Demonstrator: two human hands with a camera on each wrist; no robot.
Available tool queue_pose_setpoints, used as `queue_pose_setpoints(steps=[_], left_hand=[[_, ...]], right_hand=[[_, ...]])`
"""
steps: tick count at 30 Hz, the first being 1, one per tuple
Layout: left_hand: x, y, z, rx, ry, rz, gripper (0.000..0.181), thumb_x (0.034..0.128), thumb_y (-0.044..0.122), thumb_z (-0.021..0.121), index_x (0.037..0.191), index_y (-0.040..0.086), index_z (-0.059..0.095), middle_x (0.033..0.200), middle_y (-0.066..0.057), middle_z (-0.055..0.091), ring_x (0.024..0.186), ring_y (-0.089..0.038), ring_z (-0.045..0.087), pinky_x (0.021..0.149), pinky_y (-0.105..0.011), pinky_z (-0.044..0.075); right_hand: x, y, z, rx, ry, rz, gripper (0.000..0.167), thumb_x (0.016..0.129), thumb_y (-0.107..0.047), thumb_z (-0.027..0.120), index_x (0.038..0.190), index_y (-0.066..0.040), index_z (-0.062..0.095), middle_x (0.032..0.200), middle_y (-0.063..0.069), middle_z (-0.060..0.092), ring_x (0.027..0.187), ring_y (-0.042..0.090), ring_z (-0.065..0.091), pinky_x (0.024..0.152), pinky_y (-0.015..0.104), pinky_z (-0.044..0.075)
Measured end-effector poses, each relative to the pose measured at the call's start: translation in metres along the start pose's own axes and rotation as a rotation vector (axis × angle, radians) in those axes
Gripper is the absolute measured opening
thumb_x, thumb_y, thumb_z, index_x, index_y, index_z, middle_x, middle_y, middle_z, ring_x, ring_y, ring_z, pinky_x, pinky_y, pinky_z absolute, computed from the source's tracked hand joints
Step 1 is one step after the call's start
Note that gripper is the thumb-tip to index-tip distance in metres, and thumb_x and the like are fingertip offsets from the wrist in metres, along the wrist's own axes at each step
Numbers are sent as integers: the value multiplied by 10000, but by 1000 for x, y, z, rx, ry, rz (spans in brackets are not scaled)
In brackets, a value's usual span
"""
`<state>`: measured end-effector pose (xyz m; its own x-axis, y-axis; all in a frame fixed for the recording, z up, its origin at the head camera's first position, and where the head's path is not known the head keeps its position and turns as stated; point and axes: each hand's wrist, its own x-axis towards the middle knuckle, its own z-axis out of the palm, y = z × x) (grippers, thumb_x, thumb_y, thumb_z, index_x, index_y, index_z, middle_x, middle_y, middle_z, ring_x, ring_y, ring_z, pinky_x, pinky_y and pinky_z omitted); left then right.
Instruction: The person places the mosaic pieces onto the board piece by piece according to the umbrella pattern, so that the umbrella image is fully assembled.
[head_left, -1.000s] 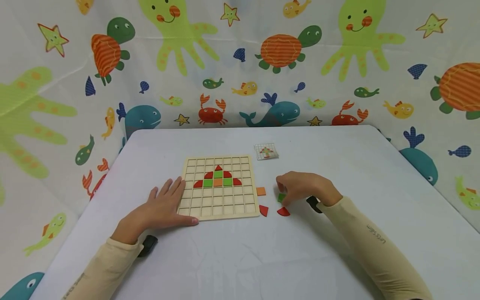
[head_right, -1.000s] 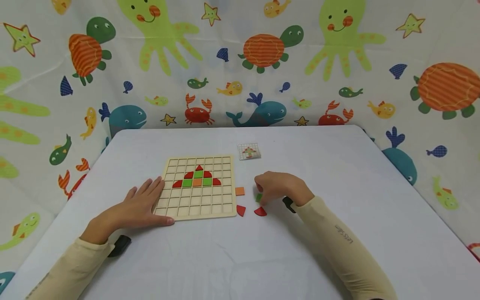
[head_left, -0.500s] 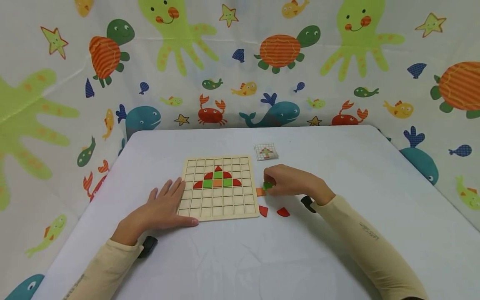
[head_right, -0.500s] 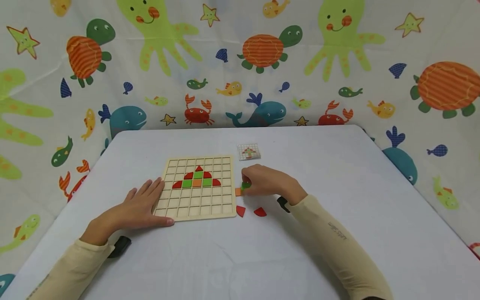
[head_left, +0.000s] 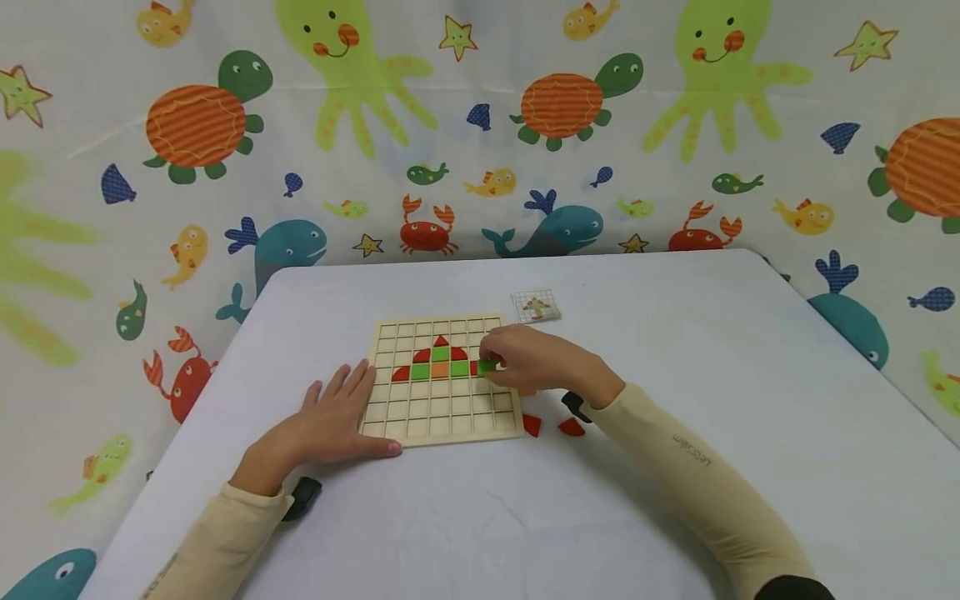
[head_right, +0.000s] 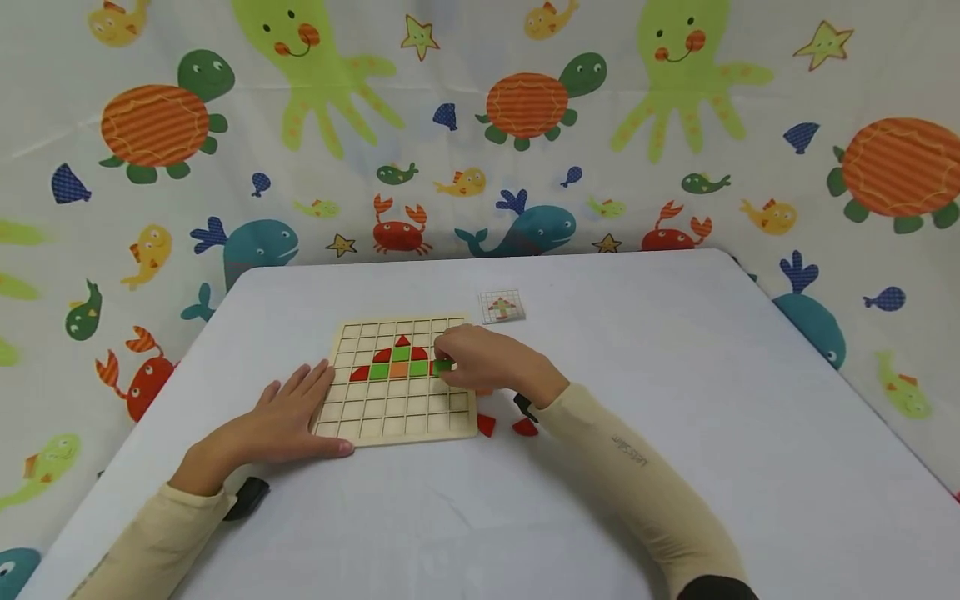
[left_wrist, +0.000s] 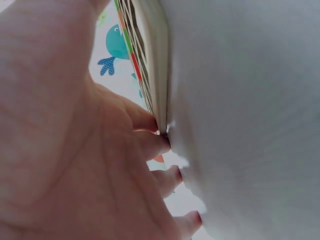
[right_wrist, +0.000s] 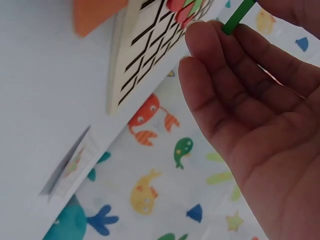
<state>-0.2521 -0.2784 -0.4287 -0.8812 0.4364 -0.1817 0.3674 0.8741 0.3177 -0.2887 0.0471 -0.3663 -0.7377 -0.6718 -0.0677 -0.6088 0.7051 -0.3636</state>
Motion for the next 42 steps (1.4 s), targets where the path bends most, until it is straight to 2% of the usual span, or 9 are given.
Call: queue_pose_setpoints(steps=[7, 12, 23, 31, 36, 42], left_hand=[[3, -3, -3, -9, -10, 1, 1351, 800, 762, 770, 1659, -99, 181, 1731, -318, 143, 1567, -581, 83, 1173, -806, 58], [7, -5, -5, -8, -22, 7, 1359, 804, 774, 762, 1660, -101, 171, 1733, -316, 136, 1570, -577, 77, 1172, -806, 59], [7, -3, -1, -8, -14, 11, 1351, 811, 769, 763, 1658, -104, 174, 1733, -318, 136, 1570, -578, 81, 1172, -805, 66], [5, -1, -4, -3, -13, 4, 1346, 807, 751, 775, 1654, -108, 179, 1727, -326, 147, 1566, -580, 87, 1170, -807, 65], [4, 0, -4, -5, -15, 3, 1350, 804, 753, 776, 1654, -110, 178, 1726, -327, 147, 1566, -579, 85, 1170, -806, 64], [2, 1, -1, -4, -16, -5, 1361, 800, 764, 775, 1653, -112, 177, 1726, -327, 145, 1565, -583, 85, 1171, -805, 63]], right_hand=[[24, -16, 5, -46, 10, -54, 201, 1019, -128, 754, 1192, -27, 745, 1077, 53, 705, 958, 198, 614, 891, 295, 552], [39, -26, 12, -94, -16, -45, 154, 1033, -159, 745, 1145, -53, 743, 1068, 37, 699, 966, 182, 616, 914, 306, 546], [48, -36, 37, -225, -35, -59, 116, 1041, -209, 740, 1050, -93, 735, 889, -20, 600, 834, 166, 559, 770, 272, 482], [50, -36, 44, -289, 1, -81, 118, 1053, -218, 717, 984, -122, 714, 907, -20, 593, 837, 159, 556, 777, 279, 477], [47, -35, 43, -272, 3, -76, 121, 1051, -237, 726, 1036, -117, 717, 911, -16, 595, 842, 160, 563, 778, 279, 480], [43, -27, 37, -164, 5, -32, 156, 1038, -247, 753, 966, -143, 661, 912, -26, 583, 839, 148, 540, 755, 282, 460]])
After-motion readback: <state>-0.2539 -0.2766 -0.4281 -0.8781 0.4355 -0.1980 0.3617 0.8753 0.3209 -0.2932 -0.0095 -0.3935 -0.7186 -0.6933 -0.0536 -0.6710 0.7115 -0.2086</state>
